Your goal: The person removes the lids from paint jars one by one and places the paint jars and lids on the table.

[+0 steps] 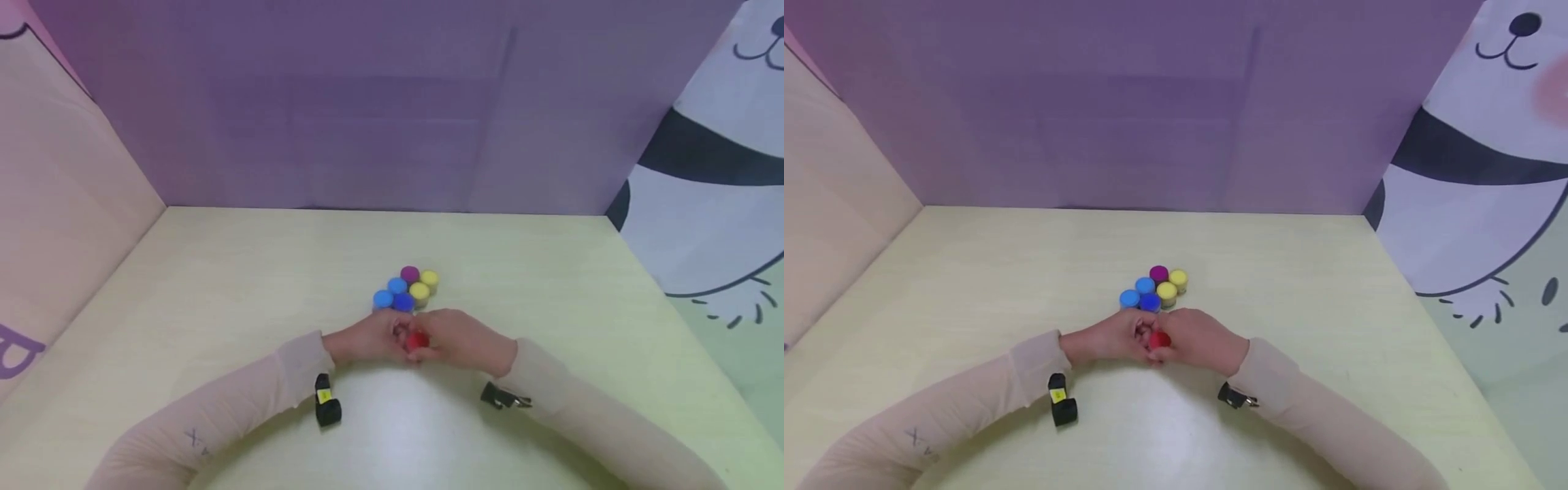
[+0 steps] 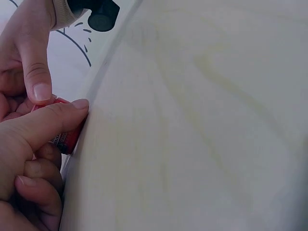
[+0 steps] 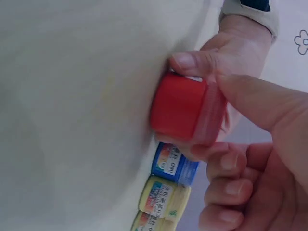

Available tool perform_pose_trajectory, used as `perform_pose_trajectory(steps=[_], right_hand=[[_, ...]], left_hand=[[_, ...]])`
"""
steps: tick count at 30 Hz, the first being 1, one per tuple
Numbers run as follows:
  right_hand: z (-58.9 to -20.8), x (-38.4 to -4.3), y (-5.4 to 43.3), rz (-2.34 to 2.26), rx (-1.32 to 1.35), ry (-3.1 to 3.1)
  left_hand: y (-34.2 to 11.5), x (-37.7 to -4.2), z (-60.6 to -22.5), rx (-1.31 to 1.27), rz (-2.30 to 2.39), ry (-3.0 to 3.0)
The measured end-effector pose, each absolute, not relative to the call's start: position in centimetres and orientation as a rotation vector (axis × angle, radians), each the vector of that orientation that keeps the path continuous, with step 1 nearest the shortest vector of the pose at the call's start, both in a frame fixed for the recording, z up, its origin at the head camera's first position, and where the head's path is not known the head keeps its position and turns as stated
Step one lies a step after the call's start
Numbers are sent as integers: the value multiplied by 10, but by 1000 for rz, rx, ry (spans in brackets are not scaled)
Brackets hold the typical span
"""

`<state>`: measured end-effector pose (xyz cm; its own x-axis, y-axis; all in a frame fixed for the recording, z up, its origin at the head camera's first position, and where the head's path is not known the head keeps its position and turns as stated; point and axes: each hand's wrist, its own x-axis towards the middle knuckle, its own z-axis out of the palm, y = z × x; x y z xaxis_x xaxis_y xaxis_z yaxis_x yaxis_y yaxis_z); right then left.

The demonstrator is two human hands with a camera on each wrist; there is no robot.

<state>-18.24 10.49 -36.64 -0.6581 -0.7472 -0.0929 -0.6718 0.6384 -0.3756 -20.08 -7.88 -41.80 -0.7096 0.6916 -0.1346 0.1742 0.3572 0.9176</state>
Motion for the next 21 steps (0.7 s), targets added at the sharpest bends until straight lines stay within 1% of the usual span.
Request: perform_pose_trajectory(steps=[4, 14, 21], right_hand=[[-363, -187, 105, -437, -1220, 2572], [-360, -189, 108, -367, -1209, 2505], [-366, -190, 114, -477, -1194, 2517]], left_hand=[[-79, -201, -419, 731, 1352, 2098], [-77, -204, -422, 705, 1345, 2059], [-77, -205, -425, 691, 1332, 2079]])
